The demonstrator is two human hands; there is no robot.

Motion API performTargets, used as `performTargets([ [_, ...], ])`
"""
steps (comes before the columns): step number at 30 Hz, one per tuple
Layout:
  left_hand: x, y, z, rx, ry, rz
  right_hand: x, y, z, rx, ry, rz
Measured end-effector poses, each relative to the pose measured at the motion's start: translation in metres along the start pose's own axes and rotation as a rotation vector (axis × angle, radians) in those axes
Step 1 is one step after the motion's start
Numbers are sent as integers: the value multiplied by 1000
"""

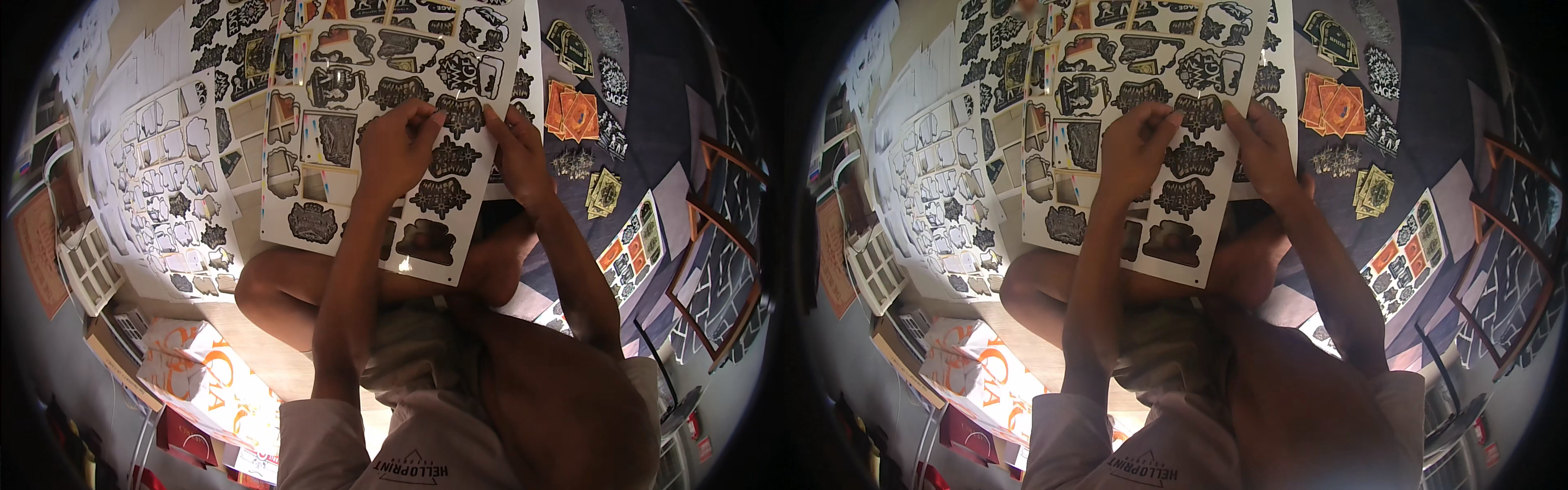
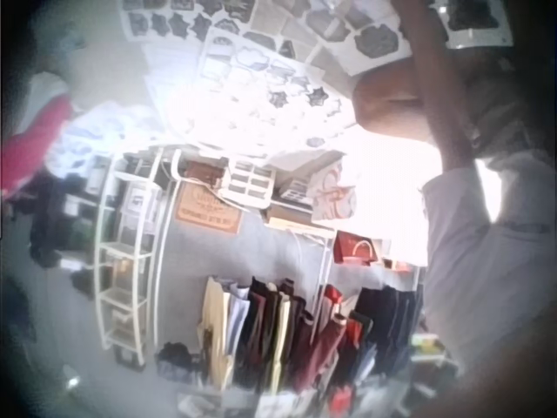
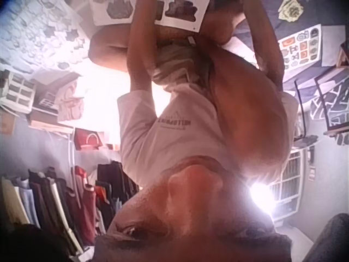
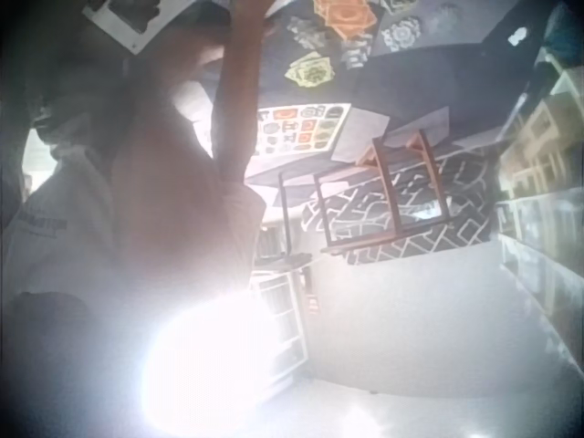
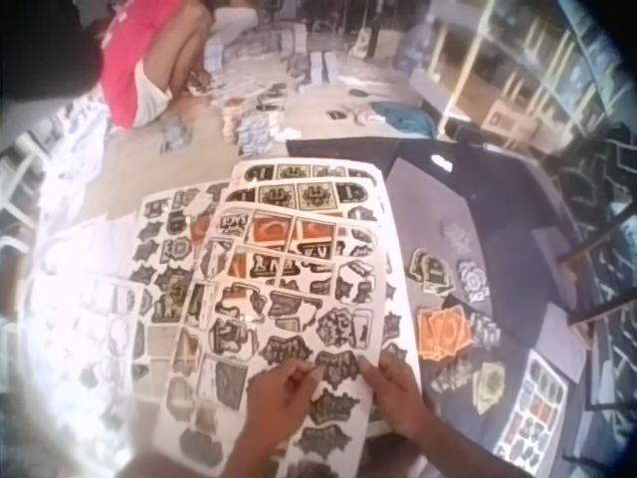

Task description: The person sits on the floor and repeatedly peels individual stickers from printed sheets, placing them aside. The hands work methodically across multiple sticker designs on the sheets.

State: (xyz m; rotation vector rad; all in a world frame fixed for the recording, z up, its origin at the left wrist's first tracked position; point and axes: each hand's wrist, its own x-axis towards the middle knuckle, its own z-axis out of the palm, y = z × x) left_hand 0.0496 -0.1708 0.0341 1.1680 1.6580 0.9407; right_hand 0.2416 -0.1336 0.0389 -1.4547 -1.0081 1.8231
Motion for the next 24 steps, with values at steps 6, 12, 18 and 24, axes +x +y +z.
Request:
performTargets([
  [6, 7, 2, -12, -96, -105, 20, 2, -7, 4, 244, 0, 67],
  [12, 39, 20, -18, 92, -282, 210, 5, -13, -2, 107, -73, 86],
  [18, 72, 33, -20, 252, -563, 209, 1, -7, -13, -102, -95, 28],
  [24, 82, 27, -12, 145, -637, 182, -5, -1, -18, -151, -130, -17],
])
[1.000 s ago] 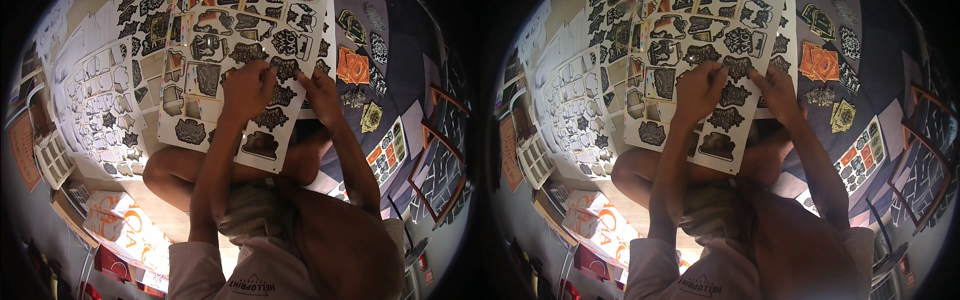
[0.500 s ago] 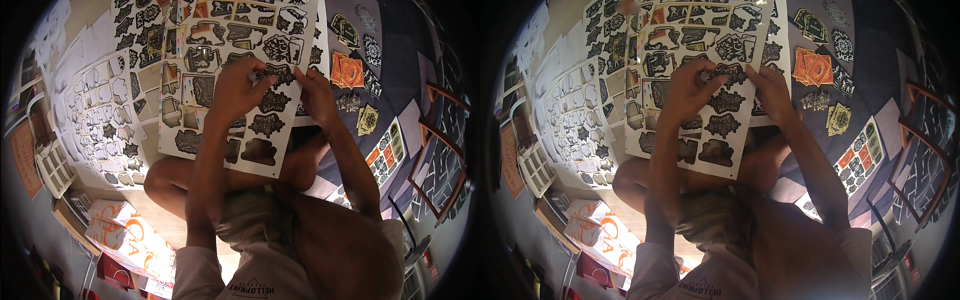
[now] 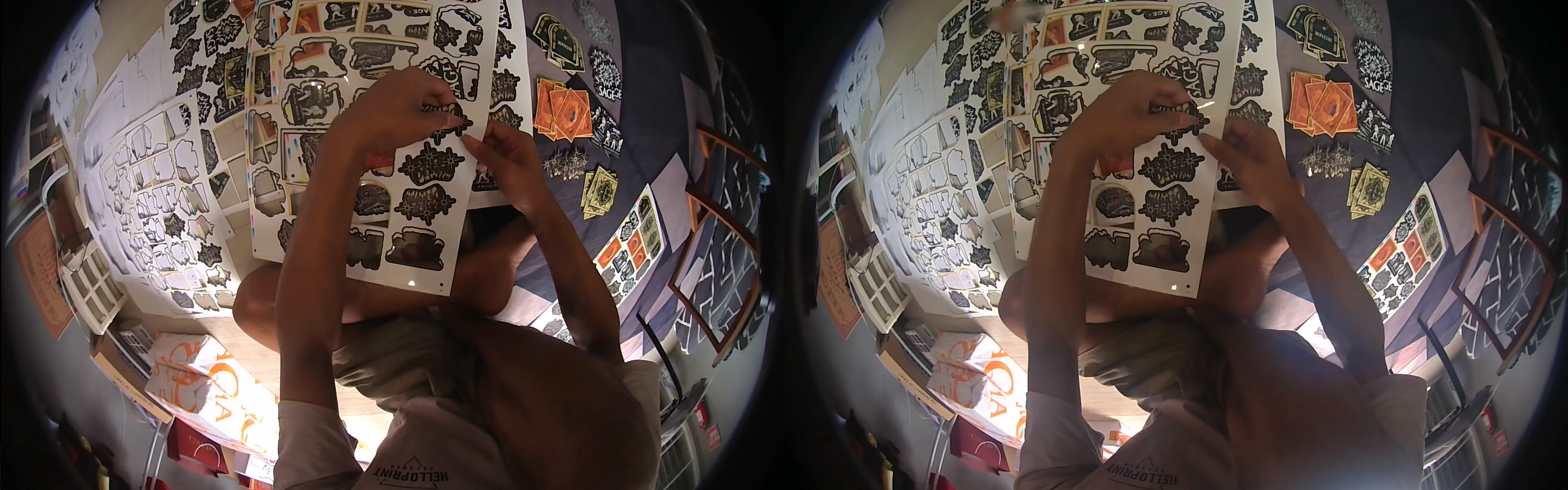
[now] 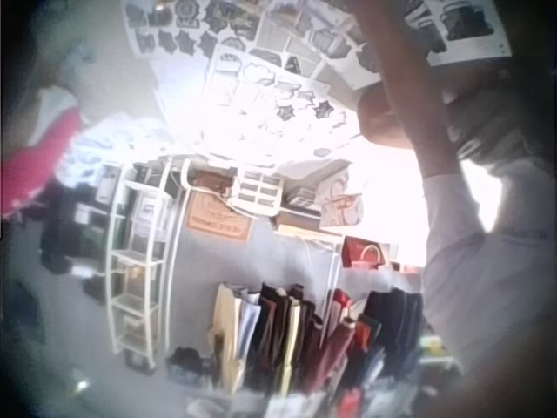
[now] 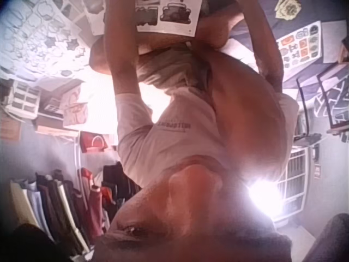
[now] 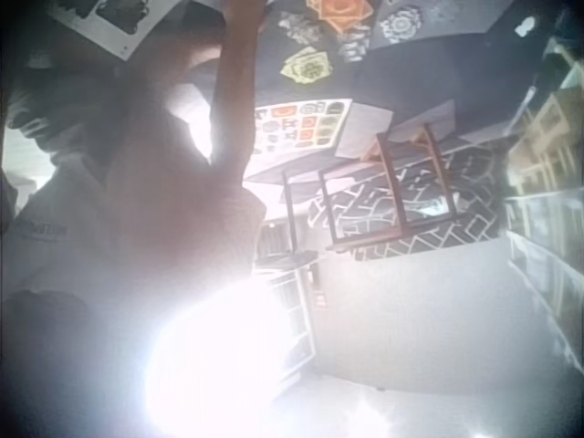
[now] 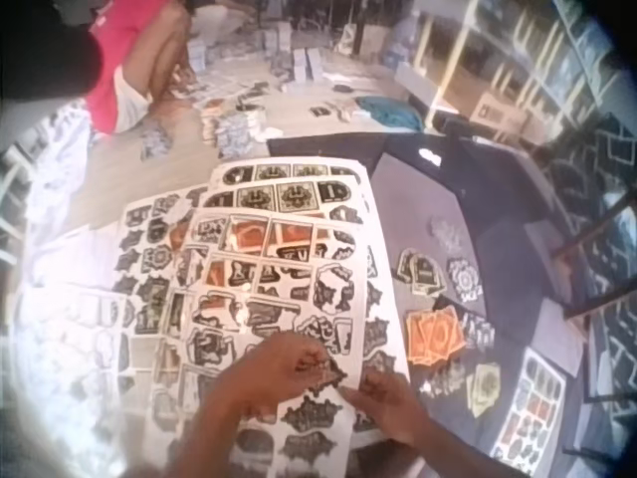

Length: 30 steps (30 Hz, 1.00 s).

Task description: The person sits on the floor and repeatedly peels individual stickers from printed sheets, placing them aside. The hands work methodically across multiple sticker designs on the sheets.

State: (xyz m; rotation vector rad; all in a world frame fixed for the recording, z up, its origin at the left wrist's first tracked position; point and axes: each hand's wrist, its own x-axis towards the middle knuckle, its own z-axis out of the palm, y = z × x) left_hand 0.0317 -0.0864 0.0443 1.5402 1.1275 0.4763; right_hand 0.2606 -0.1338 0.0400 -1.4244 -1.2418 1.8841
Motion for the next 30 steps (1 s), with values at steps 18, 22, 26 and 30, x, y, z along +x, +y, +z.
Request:
performTargets([
  [18, 4, -8, -6, -201, -151, -89, 3, -7, 8, 49, -97, -15],
  [22, 3, -12, -8, -283, -184, -96, 6, -6, 7, 27, -118, -29],
  [26, 2, -11, -11, -366, -183, -86, 8, -7, 7, 31, -119, -13],
  [30, 4, -10, -11, -287, -177, -101, 6, -11, 6, 67, -75, 41],
])
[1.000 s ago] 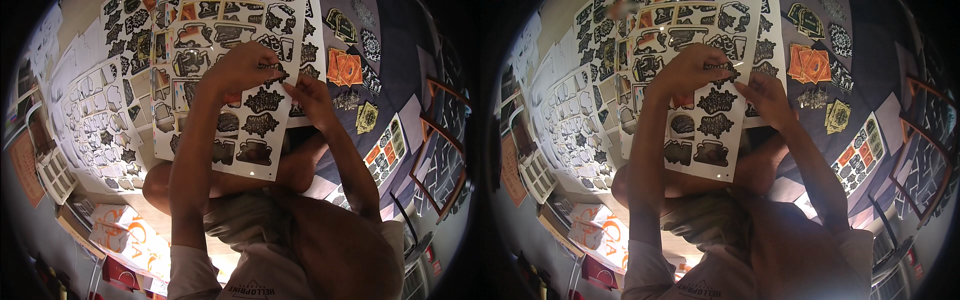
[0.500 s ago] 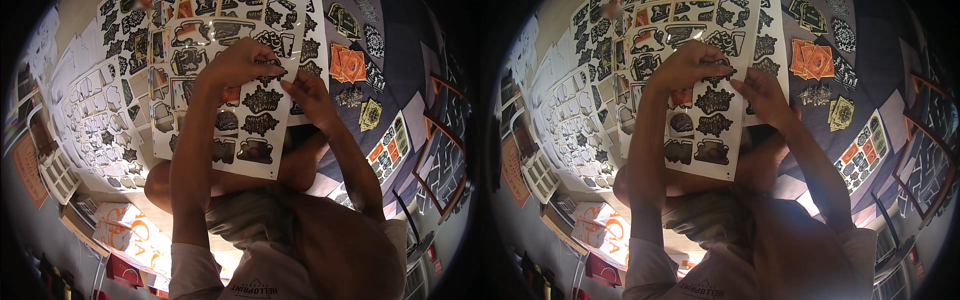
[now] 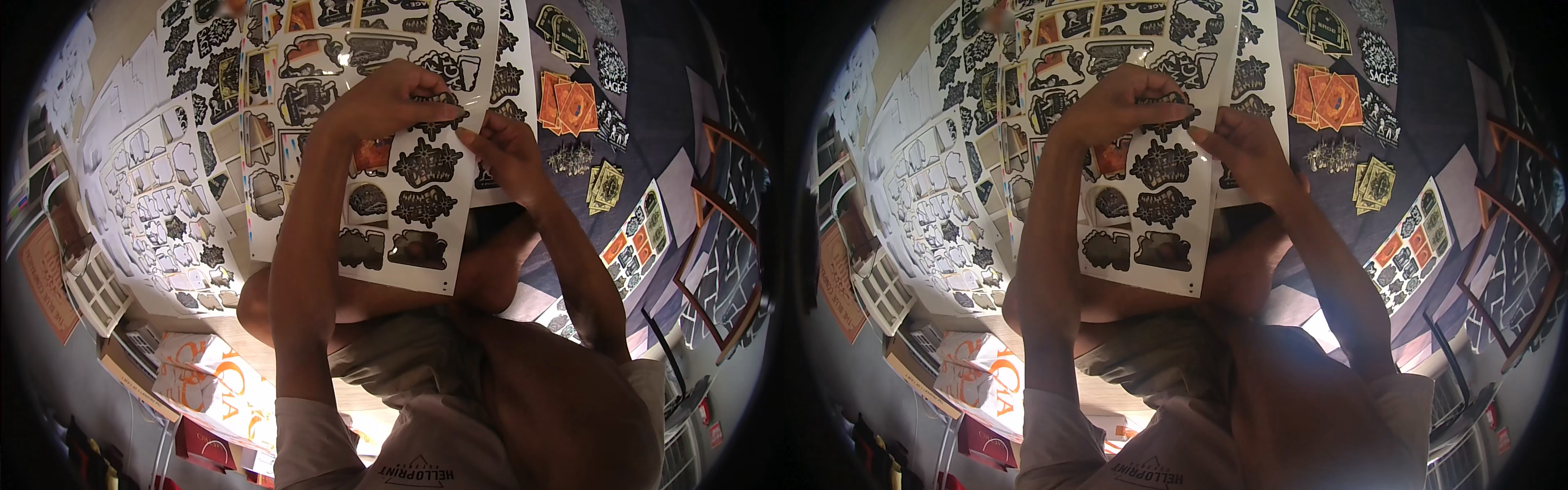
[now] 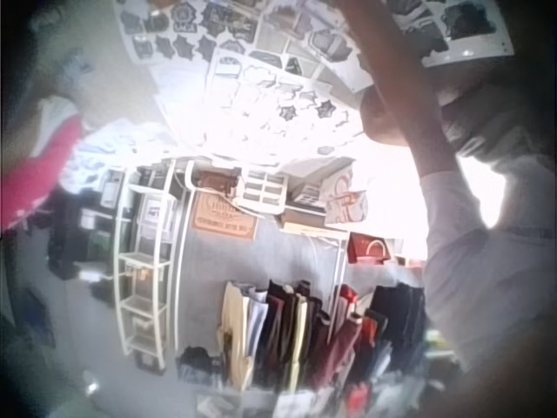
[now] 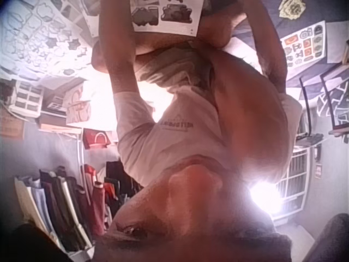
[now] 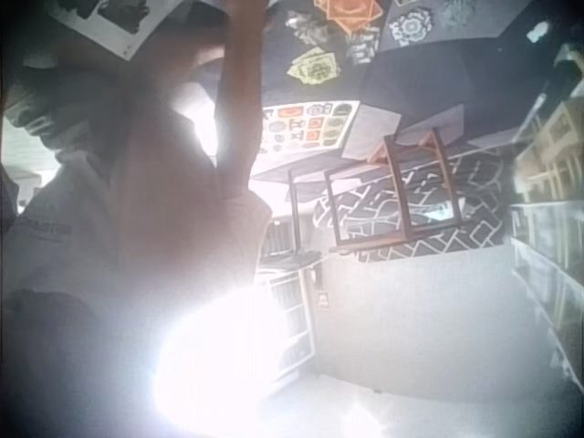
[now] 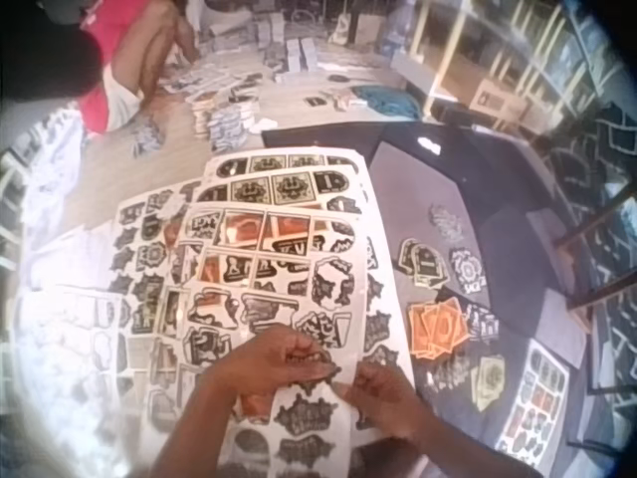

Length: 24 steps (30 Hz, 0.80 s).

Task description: The person sits on the floor and repeatedly peels individual stickers from printed sheets, placing them aside. The hands work methodically across multiple sticker designs on the sheets.

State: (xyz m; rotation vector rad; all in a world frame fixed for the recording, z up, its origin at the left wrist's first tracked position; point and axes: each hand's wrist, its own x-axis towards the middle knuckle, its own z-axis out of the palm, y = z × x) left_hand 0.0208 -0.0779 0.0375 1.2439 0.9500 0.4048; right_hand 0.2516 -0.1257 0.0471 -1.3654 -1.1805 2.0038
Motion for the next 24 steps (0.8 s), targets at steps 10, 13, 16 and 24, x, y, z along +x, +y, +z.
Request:
performTargets([
  [10, 6, 1, 3, 177, 54, 30, 7, -2, -1, -187, -47, 46],
  [13, 5, 2, -2, 212, 1, -8, 7, 0, 3, -151, -19, 46],
  [16, 7, 2, -4, 252, -1, -5, 7, 2, 6, -82, -3, 15],
  [24, 8, 2, -4, 353, -17, 42, 6, -2, 5, -81, -40, 64],
])
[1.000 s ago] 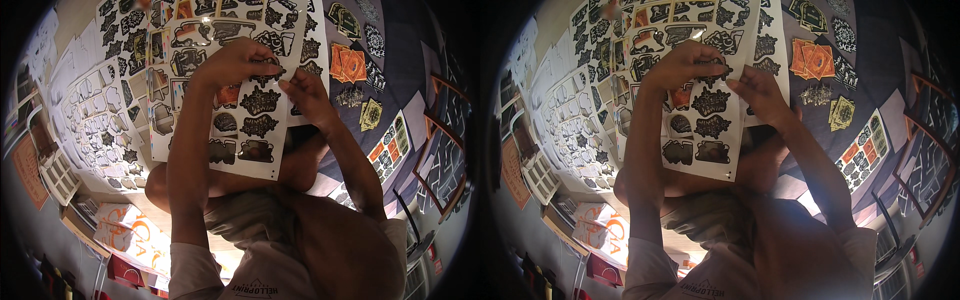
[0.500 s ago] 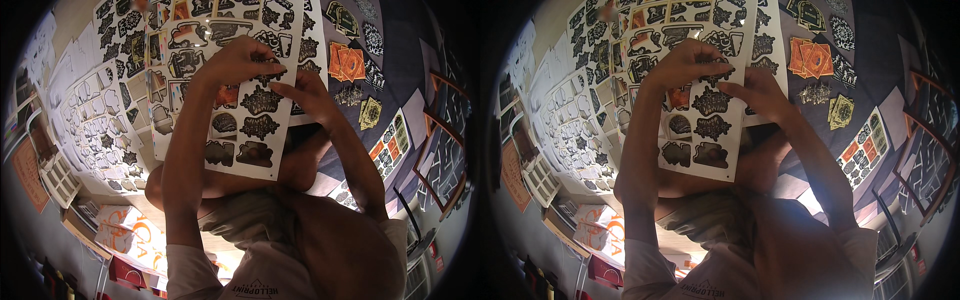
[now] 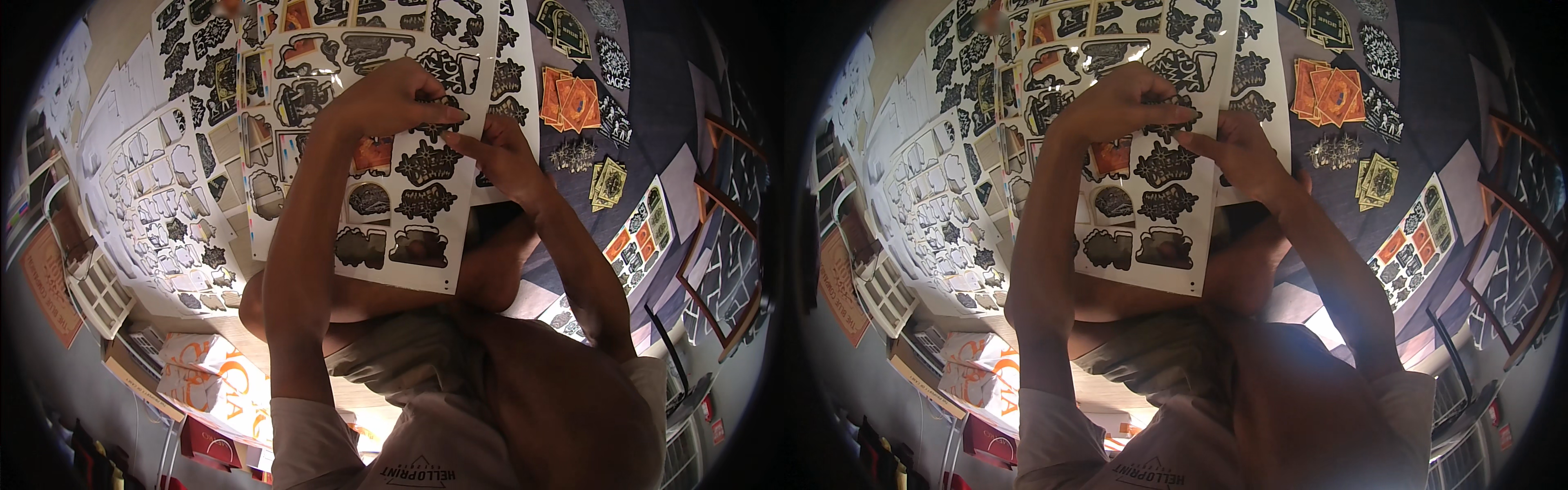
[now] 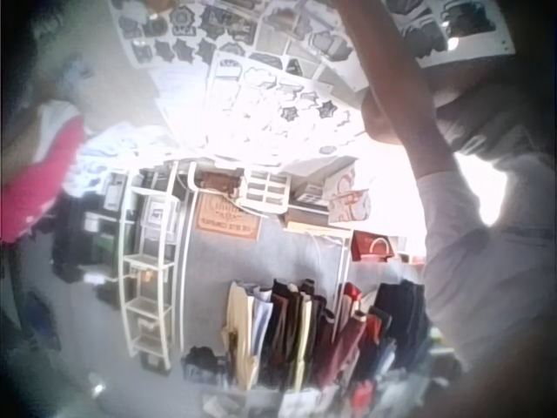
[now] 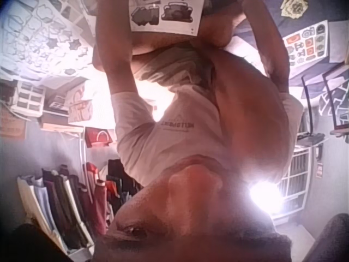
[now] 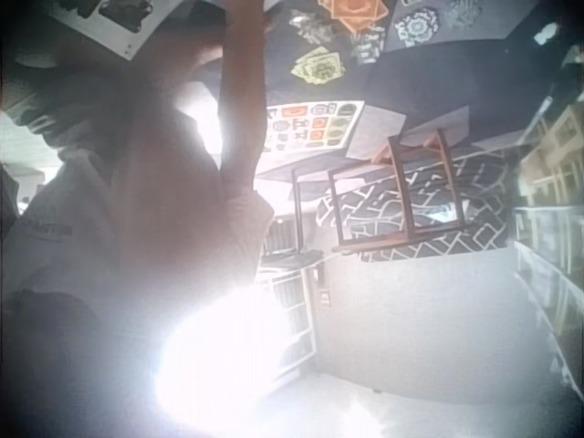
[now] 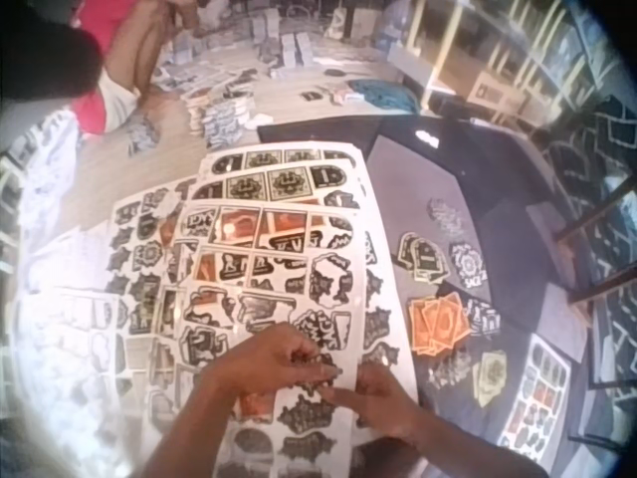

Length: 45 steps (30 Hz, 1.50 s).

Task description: The person sits on the floor and repeatedly peels individual stickers from printed sheets, placing them aside. The hands work methodically across multiple sticker designs on the sheets.

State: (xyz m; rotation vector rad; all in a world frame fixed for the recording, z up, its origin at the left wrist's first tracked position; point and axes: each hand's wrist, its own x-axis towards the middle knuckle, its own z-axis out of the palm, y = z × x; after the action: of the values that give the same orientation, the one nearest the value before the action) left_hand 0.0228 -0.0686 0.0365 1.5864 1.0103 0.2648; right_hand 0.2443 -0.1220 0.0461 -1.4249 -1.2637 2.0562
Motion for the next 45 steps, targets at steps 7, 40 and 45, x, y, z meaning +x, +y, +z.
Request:
performTargets([
  [7, 2, -1, 1, 13, -20, -12, 1, -1, 1, 1, 6, -12],
  [40, -1, -6, 7, -217, -25, -38, -3, -5, -13, 24, 24, -68],
  [45, -2, 0, 6, -109, 48, 4, -6, -6, -9, 61, 38, -5],
])
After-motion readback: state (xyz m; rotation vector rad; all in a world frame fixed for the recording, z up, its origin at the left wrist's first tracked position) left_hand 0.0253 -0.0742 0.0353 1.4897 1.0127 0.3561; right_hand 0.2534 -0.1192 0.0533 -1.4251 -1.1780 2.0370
